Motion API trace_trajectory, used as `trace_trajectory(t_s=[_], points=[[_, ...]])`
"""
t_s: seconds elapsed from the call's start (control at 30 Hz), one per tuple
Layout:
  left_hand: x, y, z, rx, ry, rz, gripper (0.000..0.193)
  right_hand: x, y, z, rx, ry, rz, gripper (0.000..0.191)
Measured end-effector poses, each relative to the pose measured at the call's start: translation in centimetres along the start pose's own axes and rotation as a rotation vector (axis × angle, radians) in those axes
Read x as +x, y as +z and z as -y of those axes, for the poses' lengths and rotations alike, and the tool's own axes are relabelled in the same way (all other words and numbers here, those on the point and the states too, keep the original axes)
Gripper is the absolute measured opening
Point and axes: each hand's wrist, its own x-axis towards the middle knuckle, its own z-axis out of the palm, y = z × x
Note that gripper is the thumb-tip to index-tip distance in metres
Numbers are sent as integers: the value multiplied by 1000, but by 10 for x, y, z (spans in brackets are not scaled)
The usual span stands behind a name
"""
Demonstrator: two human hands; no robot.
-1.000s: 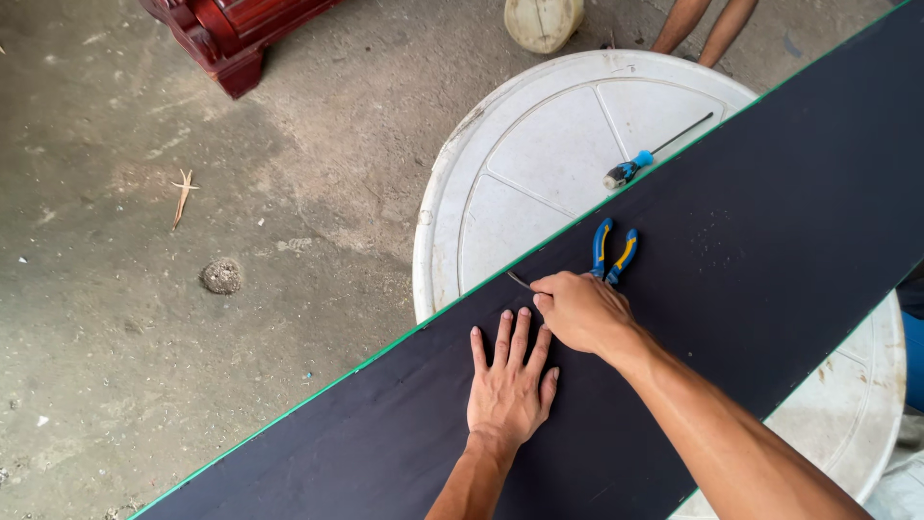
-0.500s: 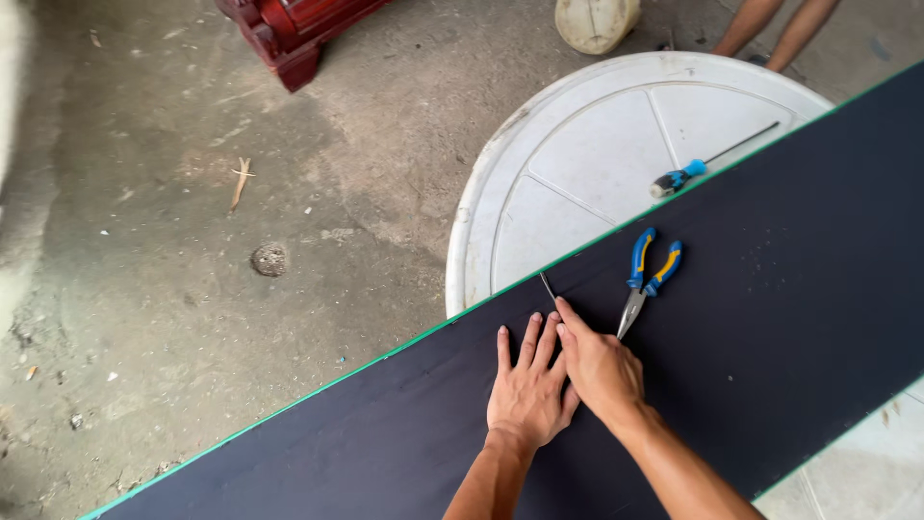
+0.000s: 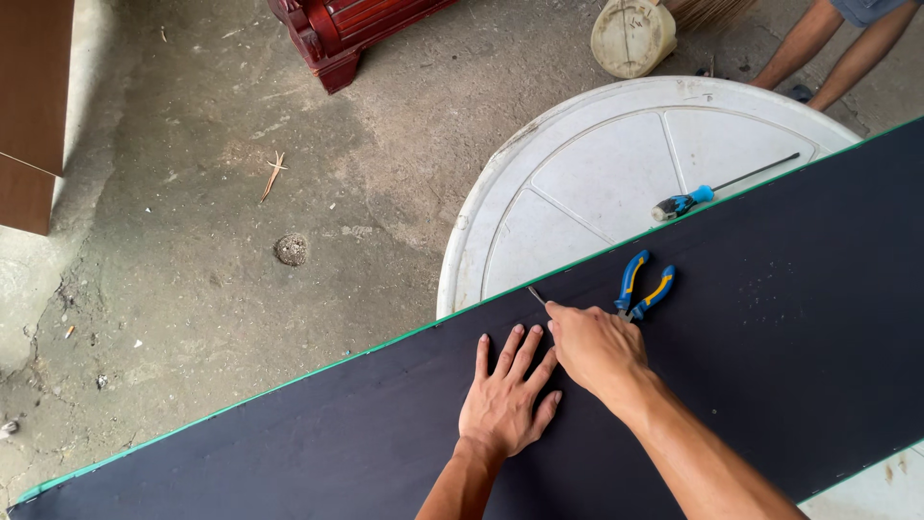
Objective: The person uses a hammer and pliers to drive staples along the edge of a black sheet attached to a board. They repeatedly position a staple, strike it with the hammer, and adjust the staple with pliers to secure the material.
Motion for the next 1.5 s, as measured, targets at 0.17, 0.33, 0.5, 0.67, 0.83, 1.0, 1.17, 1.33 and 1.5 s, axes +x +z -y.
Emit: trace_trajectory(t_s=[0.17, 0.33, 0.5, 0.67, 0.83, 1.0, 1.17, 1.33, 1.5], points=[[-7, 5, 4, 20, 24, -49, 66, 2, 12, 15, 35, 73, 17, 35], [-12, 5, -3, -31, -2, -14, 66, -33, 59, 12, 205, 154, -102, 50], [-12, 0, 5, -68, 1, 30, 70, -30, 74, 14, 240, 161, -193, 48], [-13, 7, -6, -36, -10, 15, 66, -40, 57, 9, 169, 141, -145, 47], [-13, 8, -5, -45, 4, -13, 68, -28, 59, 2, -20, 200, -34, 47], [-11, 7, -10, -29, -4, 36, 68, -23, 87, -9, 199, 75, -305, 45], [-9, 5, -9, -51, -20, -1, 69, -14, 84, -39, 1506, 294, 317, 49], [-10, 5, -7, -24, -38, 62, 72, -15, 85, -45, 1816, 256, 466, 50], [-12, 8, -8, 1, -22, 39, 77, -13, 93, -22, 1117, -339, -294, 41]])
